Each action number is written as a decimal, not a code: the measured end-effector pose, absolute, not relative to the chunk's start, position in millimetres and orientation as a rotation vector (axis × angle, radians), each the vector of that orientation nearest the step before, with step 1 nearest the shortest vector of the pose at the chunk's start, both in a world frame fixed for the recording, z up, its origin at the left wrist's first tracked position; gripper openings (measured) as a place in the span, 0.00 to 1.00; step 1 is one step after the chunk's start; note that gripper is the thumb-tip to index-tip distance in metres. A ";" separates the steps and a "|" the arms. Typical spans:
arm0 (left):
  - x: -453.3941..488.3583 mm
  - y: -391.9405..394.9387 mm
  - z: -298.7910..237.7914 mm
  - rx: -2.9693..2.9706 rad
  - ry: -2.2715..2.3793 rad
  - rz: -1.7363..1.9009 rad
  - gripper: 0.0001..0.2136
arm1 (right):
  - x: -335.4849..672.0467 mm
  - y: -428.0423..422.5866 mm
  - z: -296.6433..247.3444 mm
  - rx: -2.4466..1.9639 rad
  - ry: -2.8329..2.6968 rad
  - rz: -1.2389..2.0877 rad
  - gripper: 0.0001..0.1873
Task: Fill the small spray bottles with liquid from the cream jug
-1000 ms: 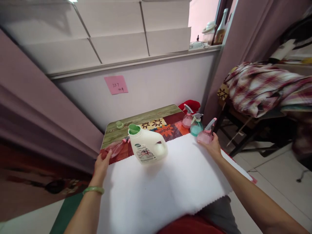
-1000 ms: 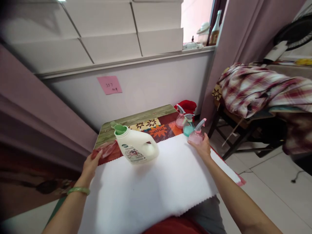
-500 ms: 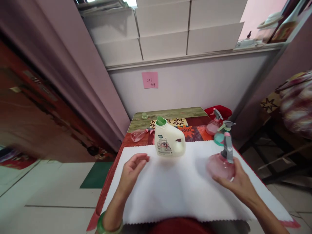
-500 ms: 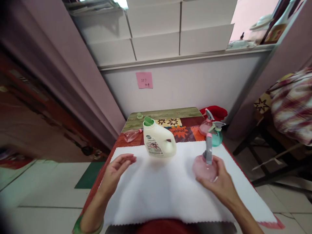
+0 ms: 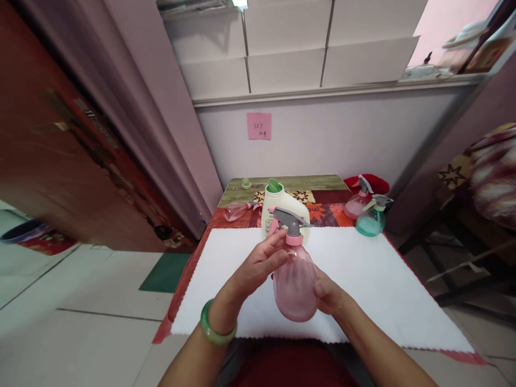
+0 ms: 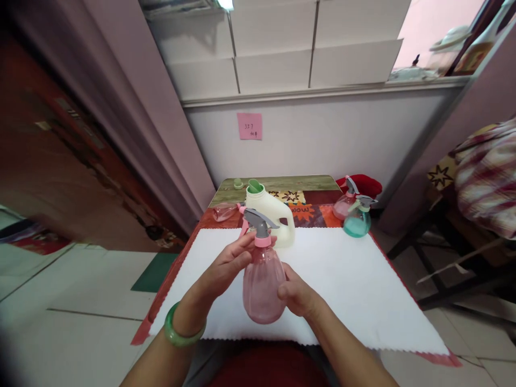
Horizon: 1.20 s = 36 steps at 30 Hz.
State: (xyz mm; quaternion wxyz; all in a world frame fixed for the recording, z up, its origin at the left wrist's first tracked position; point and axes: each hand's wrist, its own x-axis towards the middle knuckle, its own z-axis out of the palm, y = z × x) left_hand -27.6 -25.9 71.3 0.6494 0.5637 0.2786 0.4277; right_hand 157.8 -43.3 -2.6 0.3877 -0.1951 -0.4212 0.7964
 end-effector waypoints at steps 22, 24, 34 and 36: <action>-26.9 -56.4 51.9 1.150 0.579 1.012 0.20 | 120.3 -82.4 -58.9 -0.051 -0.670 2.442 0.60; -28.6 -57.8 57.1 1.199 0.708 1.026 0.18 | 122.5 -83.8 -67.0 -0.063 -0.565 2.420 0.60; -47.6 -55.2 60.5 1.327 0.428 0.756 0.23 | 118.3 -99.9 -65.8 0.062 -0.237 2.597 0.49; -47.3 -53.9 55.5 1.325 0.425 0.857 0.17 | 119.6 -101.5 -65.4 0.060 -0.198 2.666 0.50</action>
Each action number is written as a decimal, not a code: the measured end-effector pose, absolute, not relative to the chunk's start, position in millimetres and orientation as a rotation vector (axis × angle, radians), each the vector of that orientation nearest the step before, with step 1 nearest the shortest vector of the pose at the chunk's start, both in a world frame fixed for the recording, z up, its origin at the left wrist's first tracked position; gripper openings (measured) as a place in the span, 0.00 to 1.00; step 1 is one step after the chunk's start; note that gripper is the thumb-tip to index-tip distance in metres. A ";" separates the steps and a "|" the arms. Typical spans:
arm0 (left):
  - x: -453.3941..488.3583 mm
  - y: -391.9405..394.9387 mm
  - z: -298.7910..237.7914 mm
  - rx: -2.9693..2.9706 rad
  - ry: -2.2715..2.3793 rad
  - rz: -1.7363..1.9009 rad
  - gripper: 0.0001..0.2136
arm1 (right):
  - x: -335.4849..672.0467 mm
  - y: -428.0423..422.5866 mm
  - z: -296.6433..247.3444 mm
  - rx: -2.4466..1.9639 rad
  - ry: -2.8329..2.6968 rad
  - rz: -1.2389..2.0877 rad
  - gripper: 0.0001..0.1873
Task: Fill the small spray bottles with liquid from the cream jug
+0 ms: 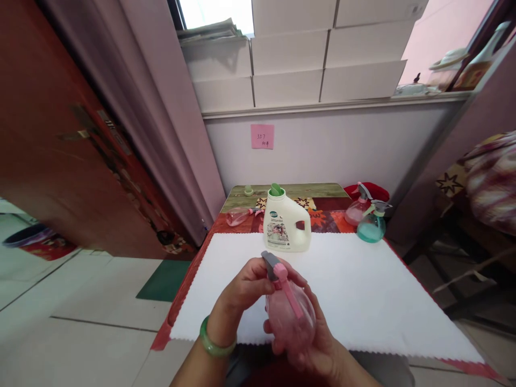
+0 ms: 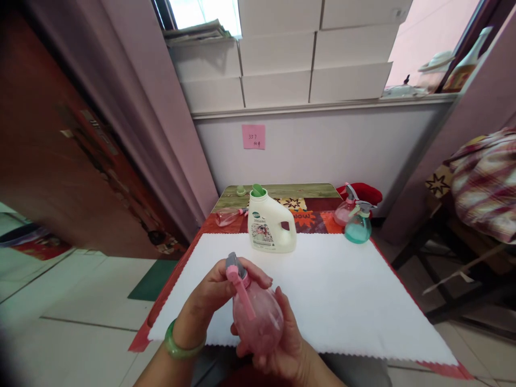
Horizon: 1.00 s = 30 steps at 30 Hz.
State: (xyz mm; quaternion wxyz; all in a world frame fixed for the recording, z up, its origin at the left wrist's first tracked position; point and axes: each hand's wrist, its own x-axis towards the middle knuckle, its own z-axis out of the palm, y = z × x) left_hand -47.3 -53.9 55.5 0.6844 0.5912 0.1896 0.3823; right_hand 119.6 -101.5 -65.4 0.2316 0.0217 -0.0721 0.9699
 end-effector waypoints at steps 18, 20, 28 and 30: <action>-20.9 -66.2 65.6 1.219 0.871 1.147 0.18 | 117.3 -99.1 -41.8 -0.424 -0.310 1.972 0.38; -27.3 -66.4 68.8 1.231 0.808 1.084 0.17 | 118.8 -99.5 -40.7 -0.441 -0.323 1.968 0.39; -23.3 -59.6 67.6 1.123 0.951 1.266 0.19 | 117.1 -103.2 -40.2 -0.501 -0.429 1.886 0.43; -19.5 -60.9 66.5 1.130 1.013 1.288 0.19 | 116.4 -104.3 -40.2 -0.523 -0.419 1.876 0.43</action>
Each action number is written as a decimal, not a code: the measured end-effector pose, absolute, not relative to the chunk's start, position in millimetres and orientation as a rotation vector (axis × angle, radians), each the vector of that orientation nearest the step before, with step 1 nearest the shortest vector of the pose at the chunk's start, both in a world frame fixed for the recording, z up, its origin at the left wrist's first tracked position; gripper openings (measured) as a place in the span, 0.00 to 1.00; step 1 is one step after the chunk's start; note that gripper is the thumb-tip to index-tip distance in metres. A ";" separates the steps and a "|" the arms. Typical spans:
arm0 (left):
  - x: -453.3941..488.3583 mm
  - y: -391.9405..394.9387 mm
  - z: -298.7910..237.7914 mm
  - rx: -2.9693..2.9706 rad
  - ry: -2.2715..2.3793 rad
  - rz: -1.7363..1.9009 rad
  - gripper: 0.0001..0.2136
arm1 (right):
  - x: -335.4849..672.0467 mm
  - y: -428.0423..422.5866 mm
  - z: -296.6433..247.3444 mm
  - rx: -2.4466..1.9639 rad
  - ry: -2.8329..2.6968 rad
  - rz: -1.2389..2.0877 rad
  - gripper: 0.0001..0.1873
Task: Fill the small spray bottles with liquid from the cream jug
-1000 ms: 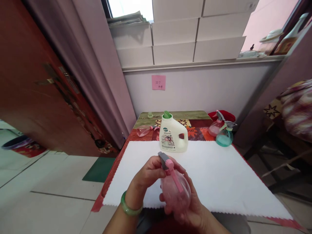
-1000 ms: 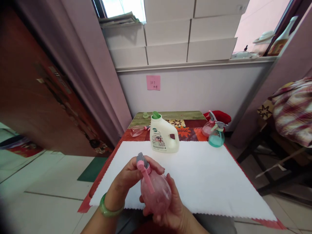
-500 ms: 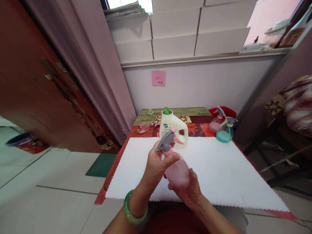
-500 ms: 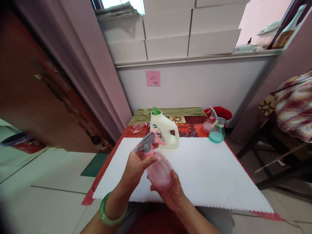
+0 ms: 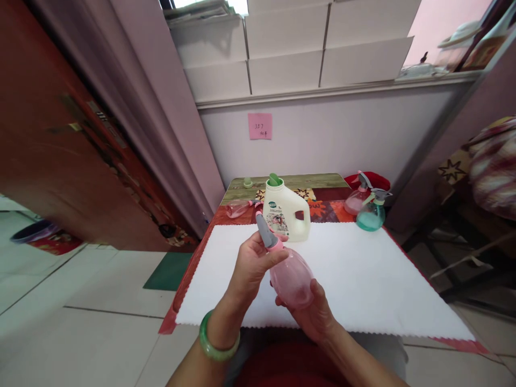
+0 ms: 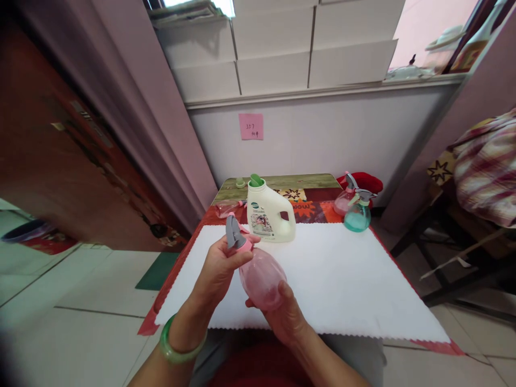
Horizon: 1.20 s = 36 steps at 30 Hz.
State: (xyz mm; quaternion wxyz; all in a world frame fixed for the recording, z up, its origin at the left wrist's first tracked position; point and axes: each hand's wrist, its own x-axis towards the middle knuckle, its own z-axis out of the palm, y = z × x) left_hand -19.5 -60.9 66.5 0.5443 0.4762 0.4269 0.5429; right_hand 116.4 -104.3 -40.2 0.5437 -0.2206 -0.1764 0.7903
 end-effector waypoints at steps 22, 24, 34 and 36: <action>-6.4 -59.0 85.9 0.974 0.928 1.546 0.14 | 116.3 -106.0 -28.0 -0.530 -0.514 1.664 0.46; -9.0 -56.9 88.5 0.937 0.905 1.573 0.14 | 118.3 -105.5 -27.9 -0.540 -0.509 1.673 0.45; -78.9 -15.7 63.5 0.473 0.535 1.639 0.14 | 137.9 -99.3 -37.9 -0.625 -0.519 1.615 0.40; -92.1 -5.3 41.2 0.379 0.473 1.641 0.17 | 144.9 -97.6 -44.4 -0.633 -0.487 1.603 0.40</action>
